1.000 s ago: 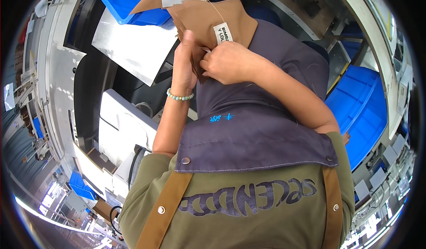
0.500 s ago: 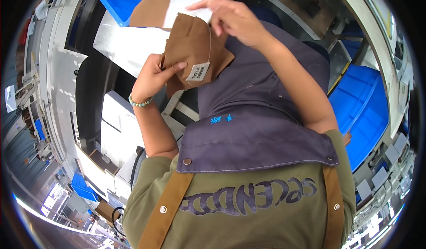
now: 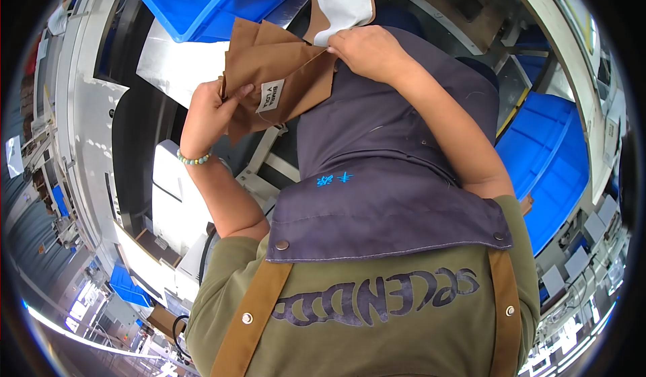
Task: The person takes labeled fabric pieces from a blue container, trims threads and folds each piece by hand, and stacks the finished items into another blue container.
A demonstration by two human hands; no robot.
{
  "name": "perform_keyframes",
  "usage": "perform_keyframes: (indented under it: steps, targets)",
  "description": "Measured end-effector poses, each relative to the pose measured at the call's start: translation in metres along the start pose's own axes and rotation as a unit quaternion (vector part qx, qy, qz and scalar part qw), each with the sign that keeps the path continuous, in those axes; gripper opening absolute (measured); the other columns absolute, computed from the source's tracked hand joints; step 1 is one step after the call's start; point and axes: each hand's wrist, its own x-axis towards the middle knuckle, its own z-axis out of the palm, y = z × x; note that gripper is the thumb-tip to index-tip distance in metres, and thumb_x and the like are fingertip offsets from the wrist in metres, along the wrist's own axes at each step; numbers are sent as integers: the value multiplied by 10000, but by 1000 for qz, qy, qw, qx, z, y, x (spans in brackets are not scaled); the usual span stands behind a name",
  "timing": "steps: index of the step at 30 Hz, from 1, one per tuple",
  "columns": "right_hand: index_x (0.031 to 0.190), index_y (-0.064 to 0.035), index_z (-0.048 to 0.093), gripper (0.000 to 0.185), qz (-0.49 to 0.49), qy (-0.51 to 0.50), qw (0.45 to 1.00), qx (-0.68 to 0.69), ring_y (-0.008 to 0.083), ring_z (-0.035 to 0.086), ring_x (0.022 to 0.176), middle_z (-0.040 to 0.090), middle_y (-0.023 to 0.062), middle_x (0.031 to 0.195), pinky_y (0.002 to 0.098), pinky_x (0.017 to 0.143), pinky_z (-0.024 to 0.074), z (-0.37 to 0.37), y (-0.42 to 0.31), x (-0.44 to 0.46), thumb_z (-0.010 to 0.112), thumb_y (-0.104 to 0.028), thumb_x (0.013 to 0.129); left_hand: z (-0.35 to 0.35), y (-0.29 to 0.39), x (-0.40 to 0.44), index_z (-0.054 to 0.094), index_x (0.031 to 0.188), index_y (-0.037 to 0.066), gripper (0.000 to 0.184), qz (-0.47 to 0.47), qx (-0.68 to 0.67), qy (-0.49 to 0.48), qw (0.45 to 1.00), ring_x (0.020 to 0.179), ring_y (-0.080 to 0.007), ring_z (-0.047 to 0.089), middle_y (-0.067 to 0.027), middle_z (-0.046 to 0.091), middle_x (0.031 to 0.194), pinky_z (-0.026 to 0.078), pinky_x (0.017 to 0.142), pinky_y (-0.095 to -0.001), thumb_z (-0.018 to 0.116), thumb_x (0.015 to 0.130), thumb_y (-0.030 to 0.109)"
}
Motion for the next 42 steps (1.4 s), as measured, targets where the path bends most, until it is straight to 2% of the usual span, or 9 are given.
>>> perform_keyframes:
  steps: [9, 15, 17, 22, 27, 28, 31, 38, 42]
  targets:
    - [876, -50, 664, 192, 61, -72, 992, -83, 274, 708, 801, 713, 100, 840, 389, 688, 569, -33, -5, -2, 569, -205, 938, 2, -15, 3, 680, 988, -64, 291, -42, -54, 206, 976, 700, -88, 583, -101, 715, 787, 487, 654, -287, 694, 922, 219]
    - [831, -60, 682, 170, 24, -81, 995, -46, 277, 711, 786, 718, 93, 805, 397, 669, 565, -47, -32, -2, 599, -197, 887, 13, -28, 19, 666, 1104, -81, 342, -54, -297, 313, 900, 899, -142, 645, -115, 706, 1018, 504, 820, -286, 702, 920, 205]
    - [861, -40, 648, 253, -17, -171, 985, -20, 300, 694, 809, 701, 130, 839, 409, 704, 551, -52, -53, 7, 574, -269, 939, 27, -17, 24, 654, 1132, -73, 343, -126, -230, 265, 928, 906, -141, 645, -105, 702, 1041, 506, 823, -284, 693, 928, 201]
    - [819, -51, 673, 254, -144, -254, 954, 70, 312, 687, 756, 689, 133, 758, 426, 678, 540, -34, -87, 18, 606, -280, 908, 102, 22, 30, 597, 1225, -56, 359, -66, -483, 136, 862, 1011, -151, 631, -102, 662, 1169, 506, 860, -296, 608, 981, 206]
    - [828, -71, 691, 233, -162, -189, 959, 134, 321, 673, 751, 696, 106, 775, 436, 699, 531, -15, -75, 10, 607, -273, 907, 103, 34, 25, 534, 1294, -48, 457, -58, -623, 8, 780, 1057, -153, 616, -134, 620, 1240, 495, 885, -309, 595, 981, 279]
    - [832, -73, 695, 228, -173, -156, 962, 144, 325, 671, 753, 697, 102, 778, 434, 705, 529, -7, -73, 7, 608, -270, 907, 106, 28, 27, 582, 1225, -60, 437, -58, -490, 43, 869, 983, -146, 634, -136, 660, 1157, 509, 829, -302, 647, 954, 278]
    - [844, -59, 690, 234, -143, -204, 942, 224, 321, 669, 774, 696, 107, 792, 422, 717, 521, -27, -75, 12, 618, -274, 905, 105, 27, 38, 635, 1128, -70, 352, -90, -379, 84, 917, 881, -133, 645, -119, 700, 1029, 519, 757, -284, 681, 935, 220]
    - [1171, -25, 650, 366, 75, 92, 806, 580, 24, 404, 585, 578, -37, 808, 171, 541, 347, -59, -21, 23, 456, -310, 1049, 41, 17, 14, 679, 1053, -72, 244, -18, -278, -25, 960, 800, -74, 632, -51, 721, 910, 517, 705, -251, 688, 928, 138]
    - [1135, -39, 690, 347, 86, -1, 787, 611, 38, 449, 623, 553, -26, 718, 208, 594, 399, -28, -18, 29, 473, -295, 1047, 31, 18, 6, 685, 1004, -75, 246, 17, -195, -104, 975, 729, -55, 593, -46, 721, 827, 502, 668, -249, 691, 928, 159]
